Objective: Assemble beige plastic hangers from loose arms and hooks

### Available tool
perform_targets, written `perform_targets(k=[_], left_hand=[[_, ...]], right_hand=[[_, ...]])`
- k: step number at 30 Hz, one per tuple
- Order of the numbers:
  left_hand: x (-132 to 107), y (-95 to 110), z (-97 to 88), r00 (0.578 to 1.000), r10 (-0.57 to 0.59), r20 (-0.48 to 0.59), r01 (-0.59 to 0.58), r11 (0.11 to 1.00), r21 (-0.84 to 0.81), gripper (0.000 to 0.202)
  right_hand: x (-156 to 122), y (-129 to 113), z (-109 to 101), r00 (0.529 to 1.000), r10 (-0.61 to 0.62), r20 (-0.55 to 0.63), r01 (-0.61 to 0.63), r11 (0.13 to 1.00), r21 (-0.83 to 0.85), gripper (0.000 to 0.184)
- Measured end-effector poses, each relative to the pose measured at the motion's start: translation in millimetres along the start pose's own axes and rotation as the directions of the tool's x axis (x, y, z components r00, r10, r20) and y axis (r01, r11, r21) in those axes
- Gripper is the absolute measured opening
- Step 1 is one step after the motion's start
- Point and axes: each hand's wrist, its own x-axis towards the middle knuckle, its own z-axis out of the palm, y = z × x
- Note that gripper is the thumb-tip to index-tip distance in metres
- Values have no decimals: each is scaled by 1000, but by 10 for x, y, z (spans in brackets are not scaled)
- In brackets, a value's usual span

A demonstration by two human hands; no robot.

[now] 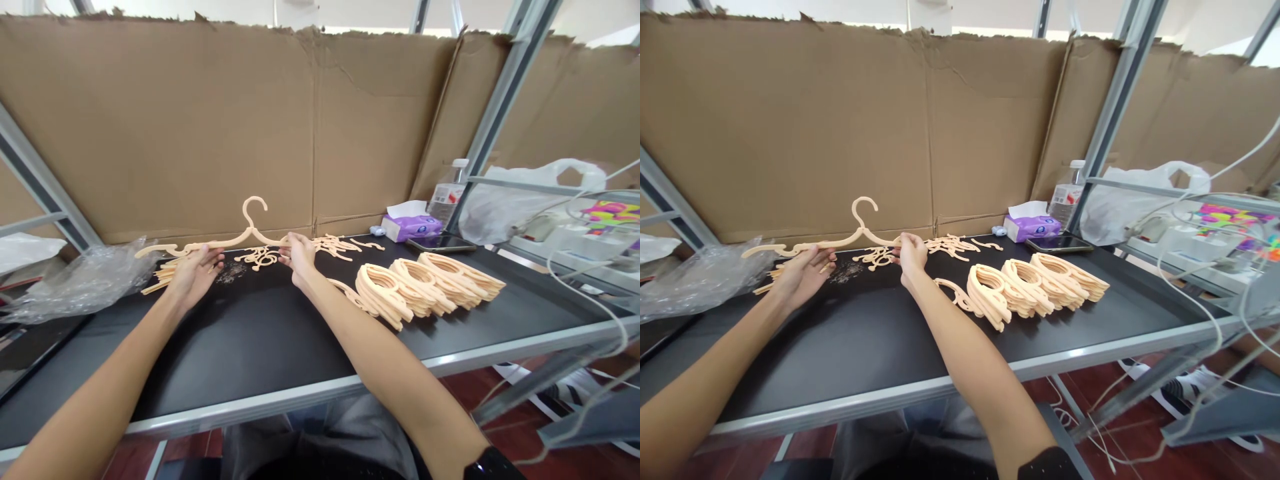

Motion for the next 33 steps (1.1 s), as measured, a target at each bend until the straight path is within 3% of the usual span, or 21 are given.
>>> perform_targets(k=[9,16,23,25,28,33], left_hand=[[20,-12,-12,988,88,-131,-83,996,45,7],[0,-9,-4,979,131,-153,-119,989,87,39],[-12,-46,-24,990,137,-16,-125,939,320,60],[-18,-84,-21,991,121,57,-134,905,403,55],[-27,-132,-15,991,40,126,-101,847,522,31],[-49,-137,-28,992,20,128,-104,716,690,43]], right_hand=[[16,58,0,999,-48,-26,47,998,-30,5],[19,50,3,999,-38,-34,36,997,-69,7],[17,42,-5,998,-44,-47,40,997,-73,9],[18,46,-5,998,-54,-43,50,996,-79,9],[24,61,-10,997,-64,-37,60,993,-100,9],[36,85,-14,997,-71,-22,67,986,-154,8]])
